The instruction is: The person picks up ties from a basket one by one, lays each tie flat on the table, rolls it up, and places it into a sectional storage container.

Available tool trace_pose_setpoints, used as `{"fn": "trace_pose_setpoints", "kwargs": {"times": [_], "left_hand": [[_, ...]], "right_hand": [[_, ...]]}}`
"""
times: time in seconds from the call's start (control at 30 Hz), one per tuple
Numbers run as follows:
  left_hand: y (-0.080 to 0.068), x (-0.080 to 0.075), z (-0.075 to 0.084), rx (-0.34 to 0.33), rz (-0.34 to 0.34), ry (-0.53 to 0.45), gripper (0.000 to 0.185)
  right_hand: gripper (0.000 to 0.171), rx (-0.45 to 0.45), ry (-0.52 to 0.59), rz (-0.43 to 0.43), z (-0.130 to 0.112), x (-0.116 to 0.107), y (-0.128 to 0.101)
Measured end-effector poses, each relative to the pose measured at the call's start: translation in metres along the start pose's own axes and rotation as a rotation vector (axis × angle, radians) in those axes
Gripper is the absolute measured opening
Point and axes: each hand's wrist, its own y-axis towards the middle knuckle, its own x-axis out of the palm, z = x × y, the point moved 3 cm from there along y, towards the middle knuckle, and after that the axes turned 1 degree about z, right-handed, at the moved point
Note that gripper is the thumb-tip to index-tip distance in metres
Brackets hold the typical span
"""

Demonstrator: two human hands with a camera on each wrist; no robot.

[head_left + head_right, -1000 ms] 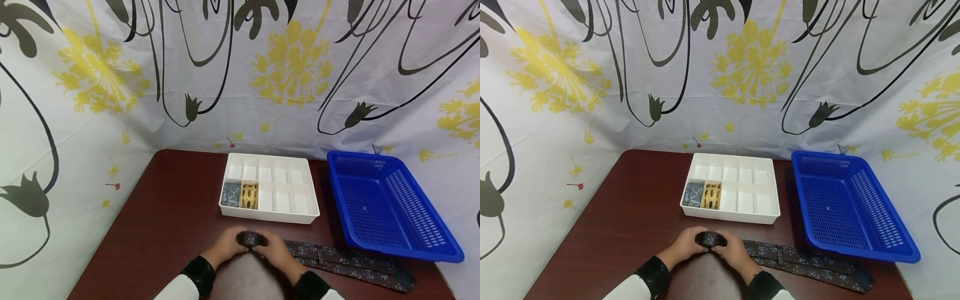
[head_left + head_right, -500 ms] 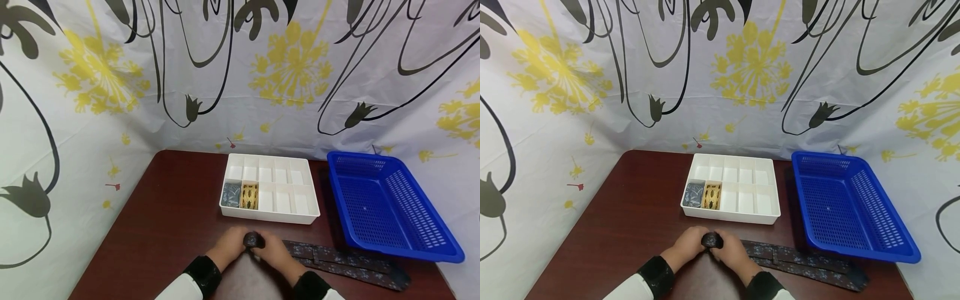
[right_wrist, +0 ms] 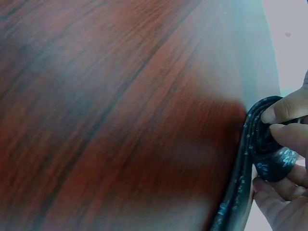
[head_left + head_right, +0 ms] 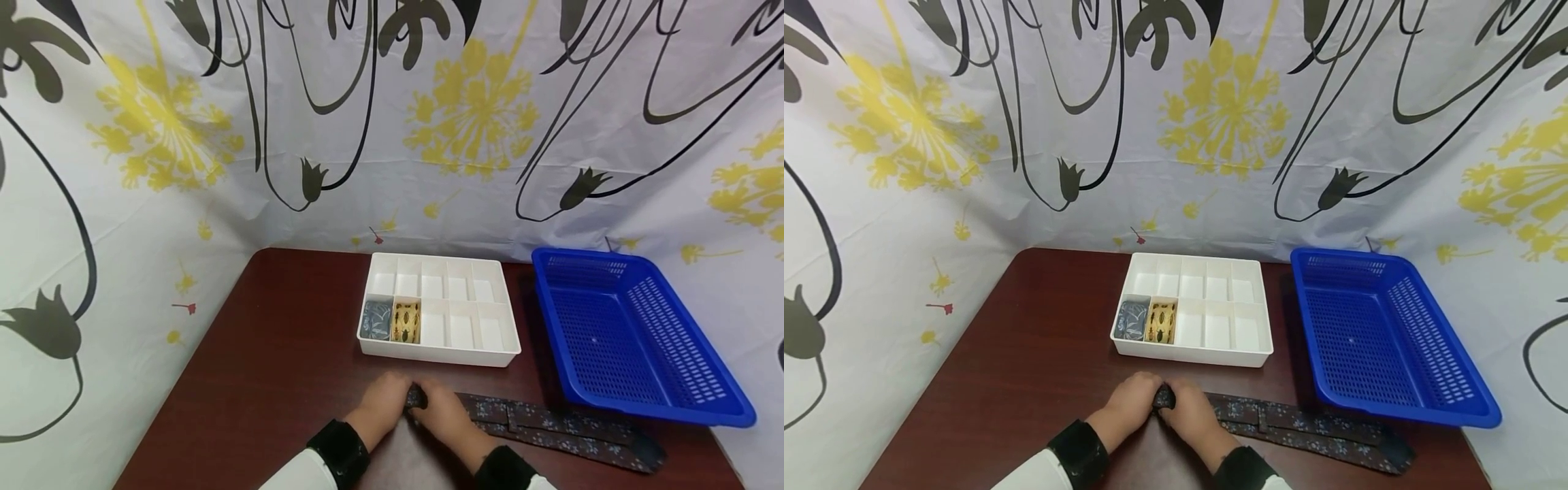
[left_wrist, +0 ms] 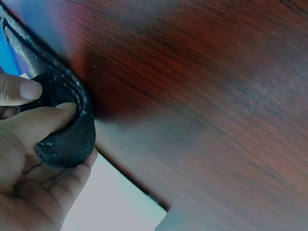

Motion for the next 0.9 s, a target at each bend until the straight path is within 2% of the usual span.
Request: {"fn": "trace_pose_setpoints", "kwargs": {"times": [0.1,0.23,0.43,0.57,0.73,0.83,0.9], "left_hand": [[0.0,0.004,-0.004,0.036,0.021,-0.076,0.025],[-0.002,0.015,-0.016,0.1,0.073,-0.257,0.034],[-0.006,0.027,-0.03,0.078,0.094,-0.538,0.043],[-0.006,0.031,-0.035,0.069,0.096,-0.685,0.045],[-0.003,0.031,-0.039,0.066,0.087,-0.751,0.036],[-0.001,0.03,-0.039,0.074,0.085,-0.732,0.031],[0.0,0.029,-0.038,0.087,0.092,-0.685,0.029]], "right_hand": [[0.05,-0.009,0.046,0.009,0.003,0.002,-0.001],[0.047,0.022,0.115,0.016,0.011,0.005,-0.003],[0.044,0.046,0.197,0.044,0.021,0.008,-0.004],[0.043,0.038,0.248,0.054,0.027,0.008,-0.004],[0.043,0.038,0.259,0.044,0.03,0.007,-0.002],[0.043,0.053,0.267,0.031,0.03,0.006,-0.002],[0.043,0.054,0.266,0.029,0.03,0.006,-0.001]]}}
